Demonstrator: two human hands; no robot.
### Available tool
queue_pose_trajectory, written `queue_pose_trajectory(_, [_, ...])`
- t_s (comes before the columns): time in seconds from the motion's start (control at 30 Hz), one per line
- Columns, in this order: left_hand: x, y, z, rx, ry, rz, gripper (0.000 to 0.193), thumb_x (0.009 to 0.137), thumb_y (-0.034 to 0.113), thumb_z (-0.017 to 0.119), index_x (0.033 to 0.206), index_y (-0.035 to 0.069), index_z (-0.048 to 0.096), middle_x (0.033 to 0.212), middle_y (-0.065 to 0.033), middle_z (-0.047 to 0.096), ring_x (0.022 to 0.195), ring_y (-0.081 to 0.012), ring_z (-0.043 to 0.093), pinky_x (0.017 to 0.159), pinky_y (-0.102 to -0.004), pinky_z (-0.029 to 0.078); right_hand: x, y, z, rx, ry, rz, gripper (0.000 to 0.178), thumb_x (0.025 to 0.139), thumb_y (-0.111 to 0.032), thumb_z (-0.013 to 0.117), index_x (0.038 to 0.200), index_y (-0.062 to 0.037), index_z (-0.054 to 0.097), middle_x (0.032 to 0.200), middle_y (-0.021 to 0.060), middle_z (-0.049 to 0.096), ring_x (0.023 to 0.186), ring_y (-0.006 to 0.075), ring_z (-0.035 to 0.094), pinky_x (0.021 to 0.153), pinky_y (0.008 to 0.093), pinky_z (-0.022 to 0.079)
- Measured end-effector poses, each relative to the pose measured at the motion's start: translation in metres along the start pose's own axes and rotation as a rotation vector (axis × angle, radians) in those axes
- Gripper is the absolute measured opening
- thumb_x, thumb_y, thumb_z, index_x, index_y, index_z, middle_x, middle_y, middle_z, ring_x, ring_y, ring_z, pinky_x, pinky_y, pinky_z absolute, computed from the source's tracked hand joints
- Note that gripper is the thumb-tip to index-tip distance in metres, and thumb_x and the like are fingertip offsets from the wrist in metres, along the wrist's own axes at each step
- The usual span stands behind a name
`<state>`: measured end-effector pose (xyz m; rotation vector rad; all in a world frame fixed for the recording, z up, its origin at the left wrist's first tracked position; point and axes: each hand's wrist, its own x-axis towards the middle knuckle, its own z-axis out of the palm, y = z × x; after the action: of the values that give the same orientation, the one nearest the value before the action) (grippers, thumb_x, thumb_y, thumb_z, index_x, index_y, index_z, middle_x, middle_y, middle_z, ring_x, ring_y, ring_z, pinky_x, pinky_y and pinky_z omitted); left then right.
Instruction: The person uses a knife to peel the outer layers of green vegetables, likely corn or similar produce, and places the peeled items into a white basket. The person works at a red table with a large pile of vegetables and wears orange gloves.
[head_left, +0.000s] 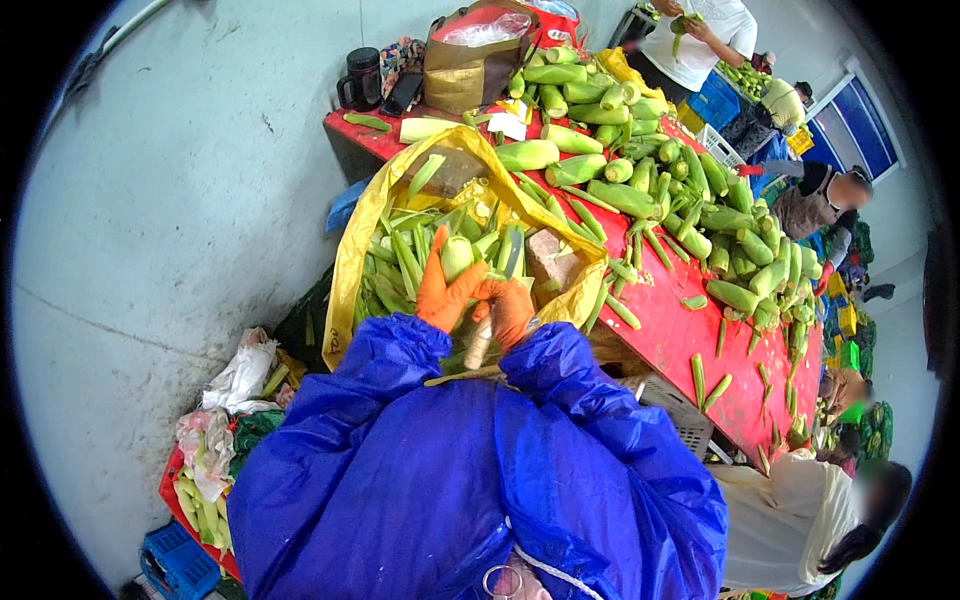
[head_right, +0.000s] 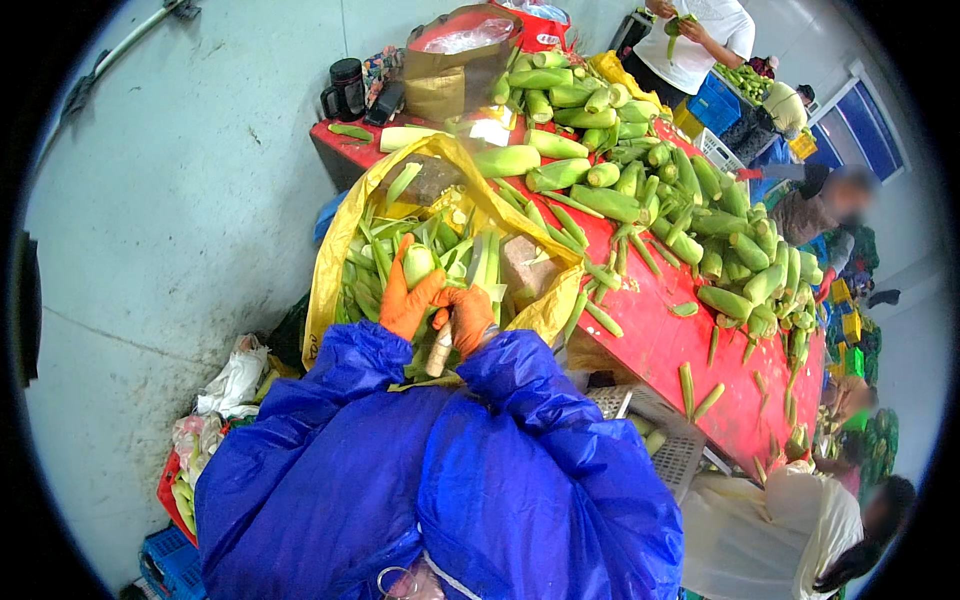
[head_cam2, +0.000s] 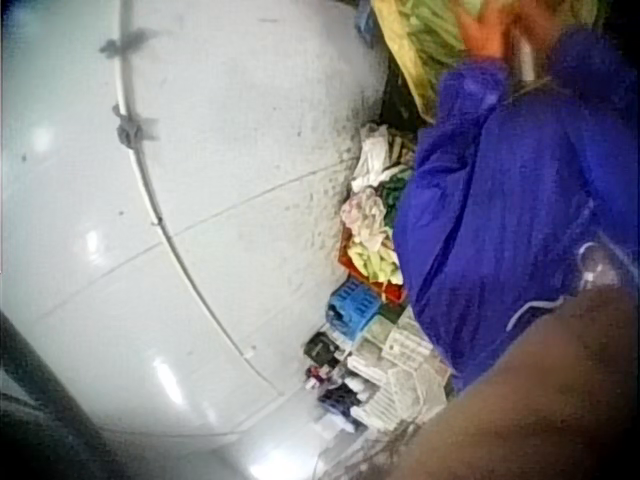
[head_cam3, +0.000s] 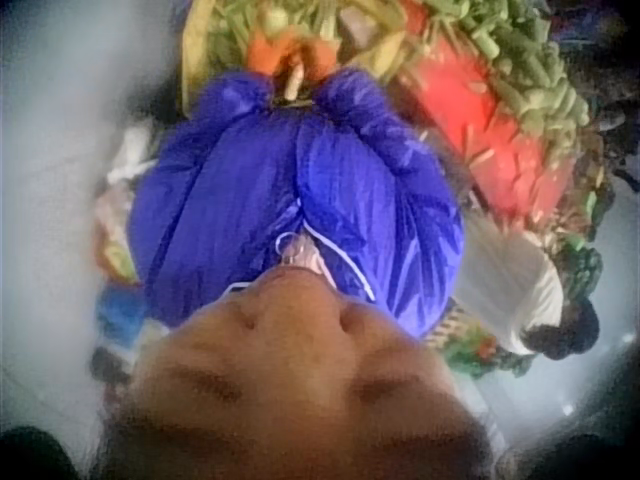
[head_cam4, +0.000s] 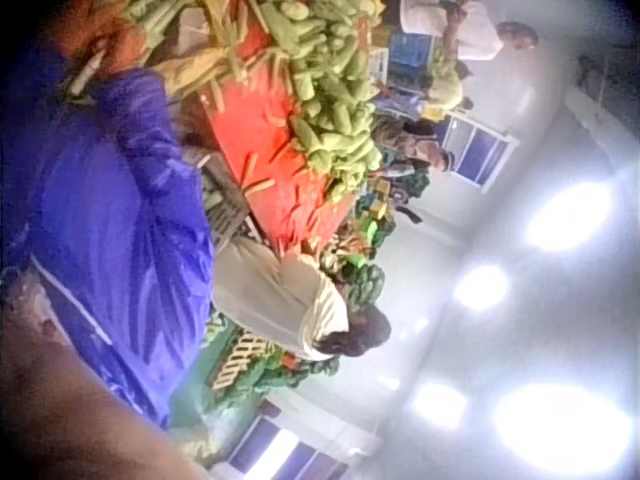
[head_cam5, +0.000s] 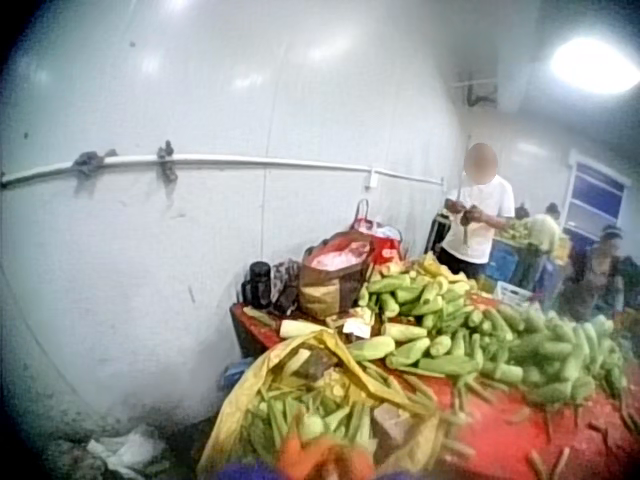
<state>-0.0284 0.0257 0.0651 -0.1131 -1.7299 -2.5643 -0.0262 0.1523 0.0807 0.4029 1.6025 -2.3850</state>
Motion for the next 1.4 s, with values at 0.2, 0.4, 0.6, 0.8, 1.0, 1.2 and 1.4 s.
queue_pose_trajectory(0.2, [0.046,-0.044,-0.047,-0.217,0.389,-0.122,0.057,0.086,0.049,0.064,0.117,0.001,0.056,0.099,-0.0092,0.063,0.08,-0.0185,0.06,0.074,-0.0332,0.051,-0.002,0.002,-0.029,0.182,-0.001,-0.061,0.014,0.075,-0.016,0.058,0.07,-0.0027,0.057,0.053,0.0063,0.049,0.046,0.019,0.046,0.05,0.0315,0.041])
queue_pose_trajectory(0.4, [0.061,-0.008,-0.141,-0.432,0.502,-0.029,0.067,0.085,0.063,0.056,0.116,0.004,0.055,0.1,-0.0129,0.064,0.086,-0.0273,0.063,0.079,-0.0422,0.053,0.009,-0.035,-0.088,0.041,0.226,-0.251,0.01,0.074,-0.013,0.057,0.073,-0.0043,0.054,0.053,0.0056,0.05,0.042,0.0168,0.045,0.043,0.0311,0.039])
queue_pose_trajectory(0.6, [0.021,0.053,-0.044,-0.032,-0.08,-0.092,0.062,0.092,0.047,0.057,0.133,0.002,0.047,0.123,-0.0126,0.057,0.107,-0.0205,0.056,0.092,-0.0348,0.047,0.0,-0.07,0.01,-0.787,-0.175,-0.186,0.056,0.076,-0.039,0.073,0.115,-0.0004,0.062,0.084,0.008,0.067,0.058,0.0131,0.057,0.05,0.0265,0.046])
queue_pose_trajectory(0.8, [0.013,0.063,-0.039,0.113,-0.429,-0.033,0.065,0.092,0.041,0.059,0.138,-0.001,0.041,0.134,-0.0101,0.05,0.123,-0.0185,0.045,0.106,-0.0322,0.032,0.006,-0.064,0.02,-0.703,-0.427,-0.016,0.036,0.071,-0.025,0.077,0.098,-0.0026,0.067,0.072,0.0011,0.06,0.055,0.0086,0.053,0.045,0.0251,0.044])
queue_pose_trajectory(1.0, [0.012,0.064,-0.043,0.07,-0.544,-0.087,0.066,0.093,0.039,0.059,0.141,-0.001,0.037,0.136,-0.0103,0.049,0.125,-0.0178,0.042,0.108,-0.0324,0.029,0.005,-0.05,0.019,-0.524,-0.334,-0.014,0.024,0.073,-0.012,0.067,0.092,0.0011,0.065,0.066,0.0032,0.059,0.044,0.0108,0.05,0.04,0.0254,0.041])
queue_pose_trajectory(1.2, [0.012,0.045,-0.038,0.072,-0.198,-0.064,0.062,0.093,0.028,0.061,0.144,0.001,0.035,0.135,-0.0079,0.049,0.12,-0.017,0.046,0.105,-0.0307,0.033,0.014,-0.036,0.01,-0.232,-0.153,-0.019,0.018,0.072,-0.009,0.063,0.086,0.0036,0.064,0.063,0.0085,0.059,0.04,0.0171,0.051,0.039,0.0292,0.041])
queue_pose_trajectory(1.4, [0.007,0.011,-0.027,-0.099,-0.073,-0.083,0.064,0.086,0.01,0.068,0.142,0.005,0.038,0.123,-0.0082,0.057,0.112,-0.0162,0.052,0.1,-0.0306,0.038,0.009,-0.026,0.009,-0.147,-0.168,0.007,0.018,0.072,-0.013,0.063,0.08,0.0029,0.065,0.06,0.01,0.058,0.04,0.0202,0.053,0.042,0.03,0.044])
